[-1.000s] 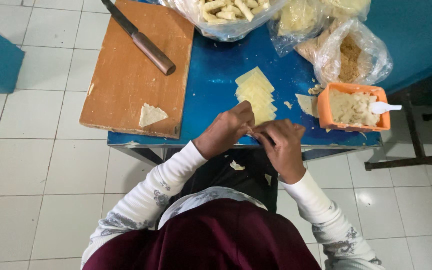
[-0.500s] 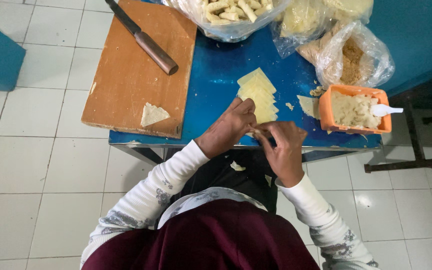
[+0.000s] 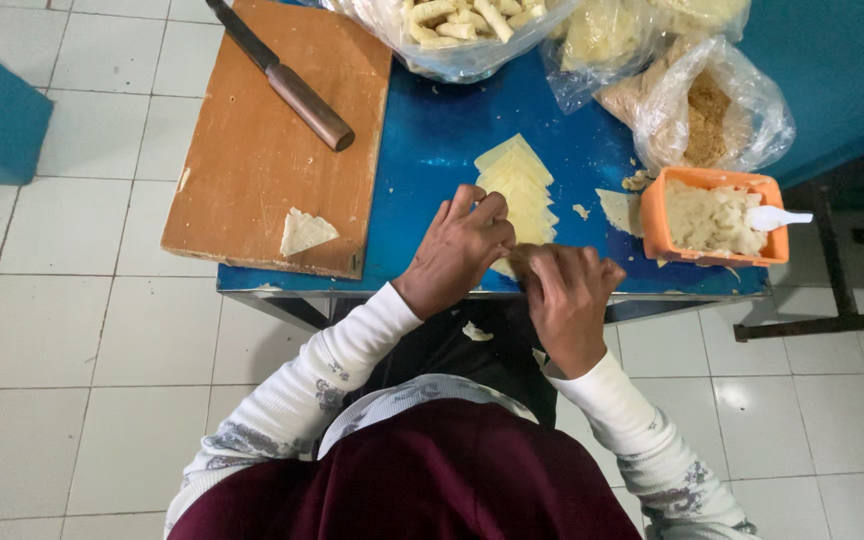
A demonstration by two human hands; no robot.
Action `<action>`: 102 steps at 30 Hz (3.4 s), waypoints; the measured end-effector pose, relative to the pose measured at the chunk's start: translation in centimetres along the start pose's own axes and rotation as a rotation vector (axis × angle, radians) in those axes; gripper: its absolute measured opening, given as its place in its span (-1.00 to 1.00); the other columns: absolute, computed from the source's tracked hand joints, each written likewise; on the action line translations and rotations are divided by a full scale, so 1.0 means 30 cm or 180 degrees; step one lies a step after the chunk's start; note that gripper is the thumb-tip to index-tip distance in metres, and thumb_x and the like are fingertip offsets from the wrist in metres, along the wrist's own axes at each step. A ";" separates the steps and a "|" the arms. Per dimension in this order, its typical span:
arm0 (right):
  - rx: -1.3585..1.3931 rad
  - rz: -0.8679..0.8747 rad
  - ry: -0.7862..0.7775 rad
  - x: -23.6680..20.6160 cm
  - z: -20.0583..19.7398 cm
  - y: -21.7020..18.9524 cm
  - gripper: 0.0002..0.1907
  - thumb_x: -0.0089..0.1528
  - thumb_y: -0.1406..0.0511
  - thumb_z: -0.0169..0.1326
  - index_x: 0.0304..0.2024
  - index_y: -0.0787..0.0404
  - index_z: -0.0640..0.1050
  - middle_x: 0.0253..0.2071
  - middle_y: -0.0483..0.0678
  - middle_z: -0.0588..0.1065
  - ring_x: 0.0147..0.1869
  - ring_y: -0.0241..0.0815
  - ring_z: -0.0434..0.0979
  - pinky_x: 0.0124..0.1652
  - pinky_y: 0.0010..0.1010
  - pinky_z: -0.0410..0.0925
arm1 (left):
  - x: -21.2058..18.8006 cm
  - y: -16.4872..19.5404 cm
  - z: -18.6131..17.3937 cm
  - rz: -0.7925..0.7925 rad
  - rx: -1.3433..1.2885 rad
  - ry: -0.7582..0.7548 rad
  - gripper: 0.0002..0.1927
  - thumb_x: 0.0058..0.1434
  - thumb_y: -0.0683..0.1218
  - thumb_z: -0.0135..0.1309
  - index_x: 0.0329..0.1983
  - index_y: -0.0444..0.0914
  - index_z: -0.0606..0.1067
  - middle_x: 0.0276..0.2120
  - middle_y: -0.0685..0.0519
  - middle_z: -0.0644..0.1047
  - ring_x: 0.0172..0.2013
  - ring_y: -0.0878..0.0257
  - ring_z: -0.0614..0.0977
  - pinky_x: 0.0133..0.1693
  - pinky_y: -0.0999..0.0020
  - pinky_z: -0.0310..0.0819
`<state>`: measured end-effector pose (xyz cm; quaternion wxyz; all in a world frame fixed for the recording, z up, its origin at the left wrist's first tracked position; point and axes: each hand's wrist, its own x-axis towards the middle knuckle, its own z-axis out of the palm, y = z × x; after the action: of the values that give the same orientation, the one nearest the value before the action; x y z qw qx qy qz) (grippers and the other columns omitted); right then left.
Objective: The person sits at a blue table assembling layered triangular wafer snacks. They spoon a light filling from an orange container onto triangular pastry pieces, fold or press pieces together by hand, and stack the finished triangles in a pile on the table, repeating the cycle.
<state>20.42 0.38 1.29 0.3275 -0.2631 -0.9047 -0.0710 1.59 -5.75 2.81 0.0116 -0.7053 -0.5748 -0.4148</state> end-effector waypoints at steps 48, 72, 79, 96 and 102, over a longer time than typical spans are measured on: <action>0.1174 0.0232 -0.0904 0.135 -0.012 0.085 -0.35 0.24 0.33 0.21 0.39 0.01 0.39 -0.12 -0.19 0.55 -0.01 -0.18 0.48 0.01 -0.08 0.09 | -0.195 0.118 0.040 -0.0003 0.0840 -0.0161 -0.51 0.31 -0.03 0.13 0.26 -0.31 0.42 0.18 -0.07 0.44 0.30 0.09 0.42 0.33 -0.02 0.16; 0.2568 0.0776 -0.0694 0.538 -0.204 0.566 -0.72 0.51 0.33 0.04 0.23 0.29 0.54 0.11 -0.02 0.56 0.16 -0.28 0.55 0.15 -0.43 0.38 | -0.205 0.106 0.049 0.0089 0.1076 -0.0154 -0.48 0.34 0.01 0.11 0.34 -0.21 0.38 0.20 -0.09 0.44 0.29 0.08 0.42 0.34 -0.01 0.13; -0.0120 0.0903 -0.1076 0.395 -0.205 0.700 -0.85 0.37 0.23 0.18 -0.10 0.13 0.69 -0.18 0.01 0.63 -0.19 -0.01 0.64 -0.16 -0.23 0.44 | -0.211 0.105 0.062 0.0063 0.1108 -0.0210 -0.45 0.33 0.03 0.12 0.36 -0.17 0.34 0.20 -0.10 0.42 0.29 0.05 0.42 0.33 -0.07 0.14; -0.0780 0.1576 -0.1463 0.332 -0.235 0.770 -0.79 0.38 0.23 0.07 -0.07 -0.09 0.73 -0.17 -0.02 0.64 -0.18 0.13 0.62 -0.13 -0.05 0.45 | -0.207 0.107 0.057 0.0000 0.1040 -0.0232 -0.43 0.30 0.05 0.16 0.34 -0.18 0.35 0.19 -0.09 0.42 0.28 0.06 0.42 0.32 -0.05 0.16; -0.0413 0.1512 -0.1399 0.324 -0.249 0.760 -0.81 0.43 0.25 0.08 -0.02 -0.03 0.70 -0.21 0.07 0.62 -0.19 0.11 0.62 -0.16 -0.11 0.43 | -0.214 0.105 0.056 0.0033 0.1068 -0.0175 -0.43 0.29 0.03 0.16 0.34 -0.17 0.36 0.21 -0.09 0.44 0.29 0.06 0.44 0.32 -0.05 0.15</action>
<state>30.20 21.71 12.20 0.1144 -0.4961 -0.8607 0.0083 5.15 -11.14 -0.68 0.1157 -0.7074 -0.6325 -0.2935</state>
